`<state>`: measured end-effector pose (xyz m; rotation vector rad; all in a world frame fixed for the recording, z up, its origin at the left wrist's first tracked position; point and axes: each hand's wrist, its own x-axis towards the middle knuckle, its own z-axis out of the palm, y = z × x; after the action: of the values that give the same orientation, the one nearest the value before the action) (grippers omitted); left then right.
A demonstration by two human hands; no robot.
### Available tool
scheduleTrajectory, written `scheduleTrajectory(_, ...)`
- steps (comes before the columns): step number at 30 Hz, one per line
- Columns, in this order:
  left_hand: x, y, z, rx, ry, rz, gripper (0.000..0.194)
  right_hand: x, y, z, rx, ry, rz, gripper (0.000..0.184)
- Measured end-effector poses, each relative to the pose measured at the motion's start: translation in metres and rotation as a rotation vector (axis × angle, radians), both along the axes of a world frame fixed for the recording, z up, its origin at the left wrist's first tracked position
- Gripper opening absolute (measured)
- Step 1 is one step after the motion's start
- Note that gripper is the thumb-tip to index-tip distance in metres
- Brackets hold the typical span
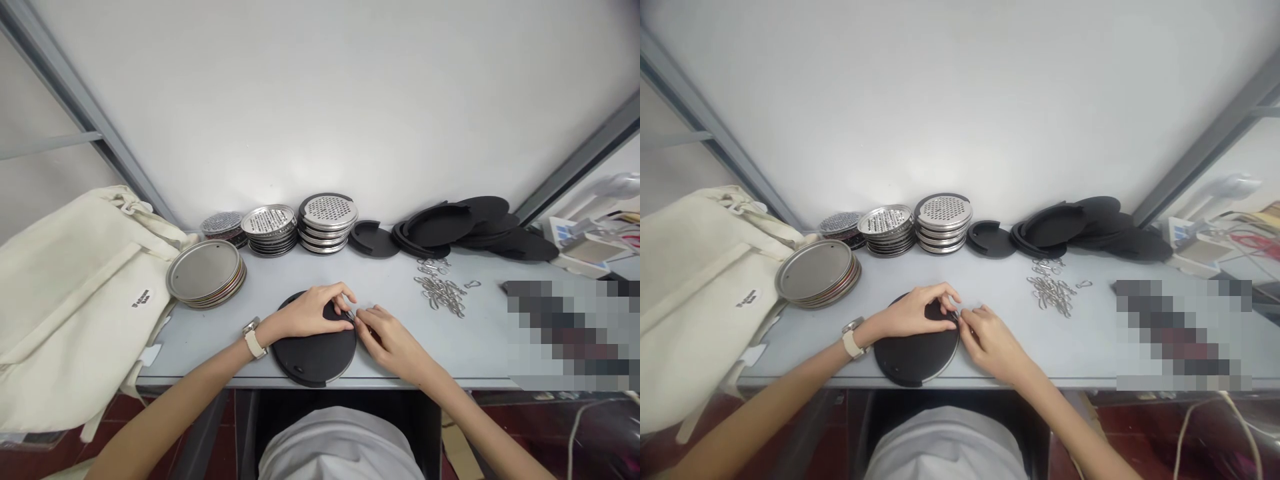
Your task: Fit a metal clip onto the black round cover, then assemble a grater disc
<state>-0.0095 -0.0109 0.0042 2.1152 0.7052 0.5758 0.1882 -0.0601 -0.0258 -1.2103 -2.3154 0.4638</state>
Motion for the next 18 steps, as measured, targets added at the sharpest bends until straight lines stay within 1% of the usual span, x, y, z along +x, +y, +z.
scheduleTrajectory(6,0.0011,0.0007,-0.001,-0.014,-0.054,-0.009,0.026,-0.0005,0.0004,-0.0012,-0.018,-0.007,0.0,0.029)
scheduleTrajectory(11,0.001,0.0002,0.0007,-0.008,-0.055,-0.018,0.025,0.0006,-0.0004,-0.0021,-0.012,0.005,0.007,0.029)
scheduleTrajectory(18,0.0007,-0.0006,0.0012,-0.017,-0.055,-0.012,0.025,0.0001,-0.0008,-0.0009,-0.031,0.043,-0.022,0.031)
